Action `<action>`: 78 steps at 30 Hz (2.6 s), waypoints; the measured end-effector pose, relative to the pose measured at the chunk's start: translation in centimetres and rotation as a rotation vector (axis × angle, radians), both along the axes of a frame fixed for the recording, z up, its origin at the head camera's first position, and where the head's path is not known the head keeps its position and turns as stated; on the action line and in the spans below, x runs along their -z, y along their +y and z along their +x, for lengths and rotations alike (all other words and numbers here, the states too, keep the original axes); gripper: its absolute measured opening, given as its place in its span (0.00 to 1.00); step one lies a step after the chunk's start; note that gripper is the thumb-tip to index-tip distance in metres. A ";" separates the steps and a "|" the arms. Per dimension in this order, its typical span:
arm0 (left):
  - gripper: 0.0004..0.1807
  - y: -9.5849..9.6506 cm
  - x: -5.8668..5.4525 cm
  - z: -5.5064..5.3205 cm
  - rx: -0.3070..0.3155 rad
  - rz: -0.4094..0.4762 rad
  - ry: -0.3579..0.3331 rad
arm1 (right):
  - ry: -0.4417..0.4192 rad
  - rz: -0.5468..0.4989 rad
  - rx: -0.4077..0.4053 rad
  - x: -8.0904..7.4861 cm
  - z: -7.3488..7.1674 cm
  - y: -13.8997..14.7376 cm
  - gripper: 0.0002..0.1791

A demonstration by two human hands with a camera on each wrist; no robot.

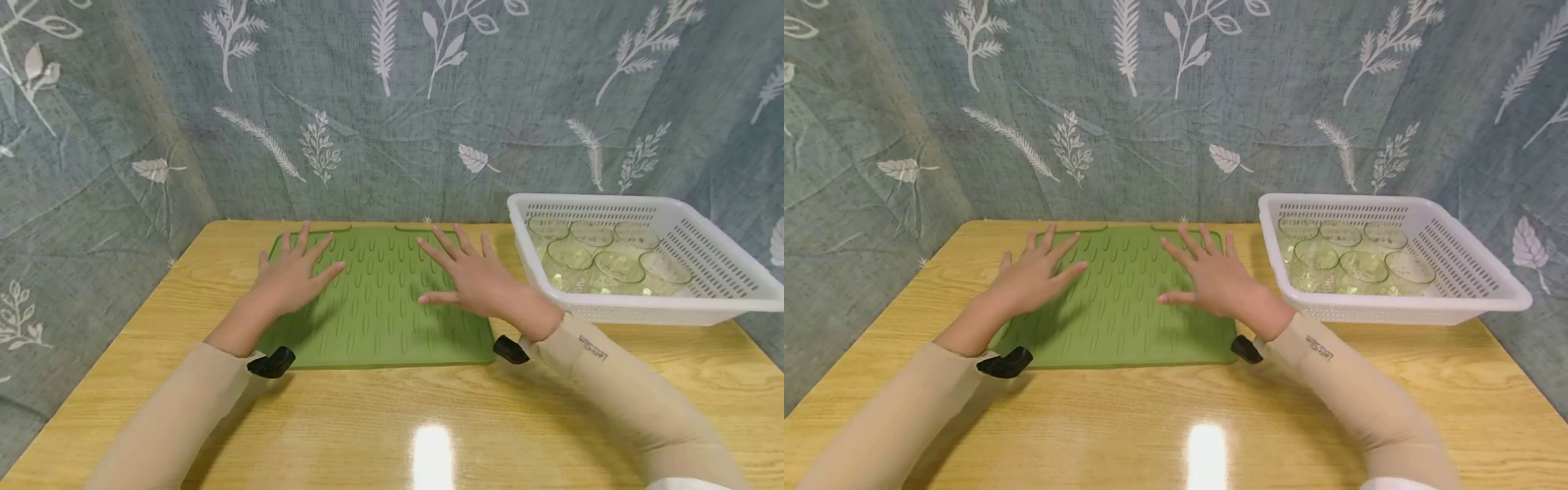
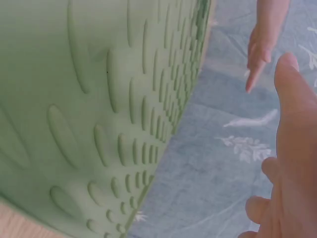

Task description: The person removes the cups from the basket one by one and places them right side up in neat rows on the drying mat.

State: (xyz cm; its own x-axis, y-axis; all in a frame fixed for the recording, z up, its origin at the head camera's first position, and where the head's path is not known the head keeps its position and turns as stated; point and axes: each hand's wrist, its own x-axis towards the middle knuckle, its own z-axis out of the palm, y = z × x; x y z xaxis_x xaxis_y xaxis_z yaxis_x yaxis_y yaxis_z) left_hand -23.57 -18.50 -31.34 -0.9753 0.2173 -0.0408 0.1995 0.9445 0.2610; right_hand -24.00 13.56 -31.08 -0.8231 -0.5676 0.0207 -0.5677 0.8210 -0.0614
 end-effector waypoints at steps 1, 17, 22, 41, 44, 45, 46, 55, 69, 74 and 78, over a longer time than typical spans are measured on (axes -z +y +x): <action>0.45 -0.1 0.0 0.1 0.001 0.008 0.001 | 0.000 -0.002 -0.003 -0.1 0.2 0.1 0.55; 0.44 -2.0 -0.3 1.7 0.020 0.087 0.029 | 0.031 -0.109 -0.050 -1.8 1.8 3.4 0.53; 0.44 -2.8 0.0 1.8 0.016 0.123 0.014 | 0.081 -0.152 -0.073 -1.9 1.9 4.6 0.50; 0.42 -4.8 0.2 2.5 0.025 0.174 0.010 | 0.122 -0.312 0.024 -2.4 1.5 10.5 0.38; 0.43 -5.0 0.3 2.5 0.023 0.160 0.011 | 0.053 -0.347 0.042 -2.6 1.4 11.9 0.37; 0.43 -5.1 0.4 2.5 0.022 0.159 0.009 | 0.022 -0.358 0.050 -2.6 1.3 12.4 0.37; 0.43 -5.3 0.5 2.5 0.021 0.158 0.007 | -0.010 -0.367 0.058 -2.7 1.2 12.9 0.37; 0.46 -6.3 1.5 2.5 0.008 0.191 -0.013 | -0.132 -0.346 0.153 -2.6 0.4 15.9 0.39; 0.46 -7.7 3.0 2.0 -0.003 0.265 -0.074 | -0.188 -0.252 0.281 -2.2 -1.0 17.6 0.44; 0.46 -8.5 3.7 1.9 0.036 0.328 -0.129 | -0.194 -0.221 0.309 -1.9 -1.2 17.8 0.47; 0.46 -8.9 4.1 1.8 0.060 0.368 -0.152 | -0.193 -0.197 0.316 -1.8 -1.3 17.9 0.48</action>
